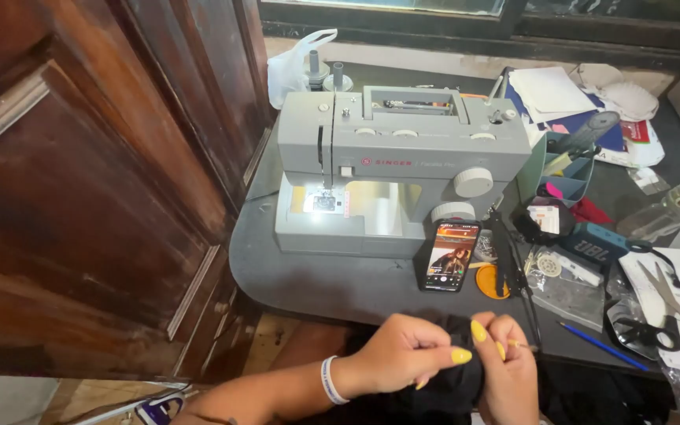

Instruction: Hand-sewing a black garment using a needle and thread at an alteration workstation.

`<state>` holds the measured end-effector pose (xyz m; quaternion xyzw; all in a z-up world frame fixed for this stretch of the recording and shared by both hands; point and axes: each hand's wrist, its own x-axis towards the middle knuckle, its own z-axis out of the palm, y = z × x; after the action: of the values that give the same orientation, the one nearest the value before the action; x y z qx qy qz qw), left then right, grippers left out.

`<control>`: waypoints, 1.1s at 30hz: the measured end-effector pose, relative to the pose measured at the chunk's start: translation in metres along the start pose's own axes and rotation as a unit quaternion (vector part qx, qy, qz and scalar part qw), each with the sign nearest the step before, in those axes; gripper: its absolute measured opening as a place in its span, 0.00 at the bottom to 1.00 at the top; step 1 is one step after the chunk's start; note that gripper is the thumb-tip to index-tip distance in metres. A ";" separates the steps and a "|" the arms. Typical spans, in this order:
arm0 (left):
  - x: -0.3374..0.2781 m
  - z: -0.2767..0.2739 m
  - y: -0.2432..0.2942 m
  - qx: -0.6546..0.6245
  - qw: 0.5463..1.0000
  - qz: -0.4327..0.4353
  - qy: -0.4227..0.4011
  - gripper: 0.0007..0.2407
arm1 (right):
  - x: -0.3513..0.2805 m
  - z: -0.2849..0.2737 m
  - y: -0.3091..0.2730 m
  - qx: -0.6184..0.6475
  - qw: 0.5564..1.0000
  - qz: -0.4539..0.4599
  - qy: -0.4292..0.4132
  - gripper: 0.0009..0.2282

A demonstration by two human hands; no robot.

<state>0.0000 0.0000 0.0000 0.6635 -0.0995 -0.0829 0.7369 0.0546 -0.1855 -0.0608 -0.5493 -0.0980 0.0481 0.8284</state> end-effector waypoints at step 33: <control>-0.040 -0.023 0.127 0.175 0.970 0.108 0.131 0.17 | -0.047 0.038 -0.101 -0.189 0.980 -0.057 -0.019 0.19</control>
<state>-0.0339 0.0462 0.1225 0.7726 -0.0859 0.1039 0.6204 -0.0019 -0.2000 0.0415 -0.6882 -0.1523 -0.0076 0.7093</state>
